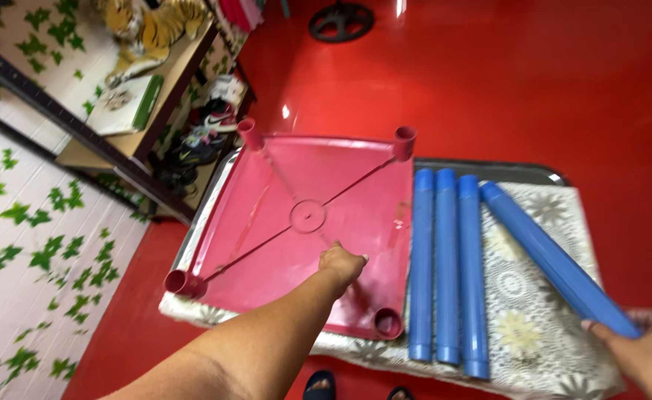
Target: The person repeatedly inserts and removes blue plastic poles into the leg sockets of an upside-down pink plastic stool. The stool is placed on a tray with a patterned cloth. The person handles the poles one at a time, testing fit and alignment without completing a final assembly.
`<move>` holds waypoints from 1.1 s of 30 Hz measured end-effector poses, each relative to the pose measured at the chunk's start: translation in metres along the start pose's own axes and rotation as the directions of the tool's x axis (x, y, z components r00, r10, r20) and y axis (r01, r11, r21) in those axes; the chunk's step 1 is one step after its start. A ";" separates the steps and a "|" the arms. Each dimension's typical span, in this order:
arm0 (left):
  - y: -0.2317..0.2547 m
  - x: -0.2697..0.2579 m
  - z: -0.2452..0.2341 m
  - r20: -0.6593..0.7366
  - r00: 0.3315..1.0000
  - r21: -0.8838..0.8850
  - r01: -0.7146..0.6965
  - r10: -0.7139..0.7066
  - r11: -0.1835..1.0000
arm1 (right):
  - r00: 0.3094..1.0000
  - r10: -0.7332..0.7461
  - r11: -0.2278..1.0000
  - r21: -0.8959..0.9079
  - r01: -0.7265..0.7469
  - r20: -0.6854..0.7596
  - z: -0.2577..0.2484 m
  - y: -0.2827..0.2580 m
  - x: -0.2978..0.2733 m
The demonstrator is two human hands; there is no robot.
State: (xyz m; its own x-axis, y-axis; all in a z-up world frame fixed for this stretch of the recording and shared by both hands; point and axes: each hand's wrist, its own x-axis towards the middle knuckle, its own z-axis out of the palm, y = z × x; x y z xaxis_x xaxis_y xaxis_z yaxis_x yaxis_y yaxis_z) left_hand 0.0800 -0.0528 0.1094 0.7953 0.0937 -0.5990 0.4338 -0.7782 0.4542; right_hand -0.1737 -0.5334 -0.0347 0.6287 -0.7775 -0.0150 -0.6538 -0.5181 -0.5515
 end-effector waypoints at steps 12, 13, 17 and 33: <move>0.199 -0.044 0.081 0.244 0.677 0.018 -0.719 0.694 0.695 | 0.905 -0.424 0.834 -0.403 0.377 -0.029 -0.195 -0.273 0.017; 0.214 -0.056 0.086 0.249 0.622 -0.006 -0.765 0.742 0.644 | 0.901 -0.433 0.826 -0.405 0.392 -0.011 -0.205 -0.292 0.012; 0.259 -0.093 0.090 0.204 0.600 -0.046 -0.783 0.773 0.620 | 0.850 -0.526 0.806 -0.319 0.499 -0.001 -0.242 -0.344 0.002; 0.275 -0.045 -0.009 -0.068 0.484 -0.237 -0.857 0.873 0.457 | 0.571 -0.781 0.559 0.125 0.820 -0.253 -0.312 -0.489 0.011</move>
State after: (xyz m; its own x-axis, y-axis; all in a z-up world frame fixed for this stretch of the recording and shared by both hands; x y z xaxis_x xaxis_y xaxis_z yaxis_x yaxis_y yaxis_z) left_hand 0.1672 -0.2651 0.2674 0.7919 -0.5916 0.1513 -0.3835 -0.2890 0.8772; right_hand 0.0218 -0.4000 0.4948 0.7634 -0.1296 0.6328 0.2027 -0.8821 -0.4251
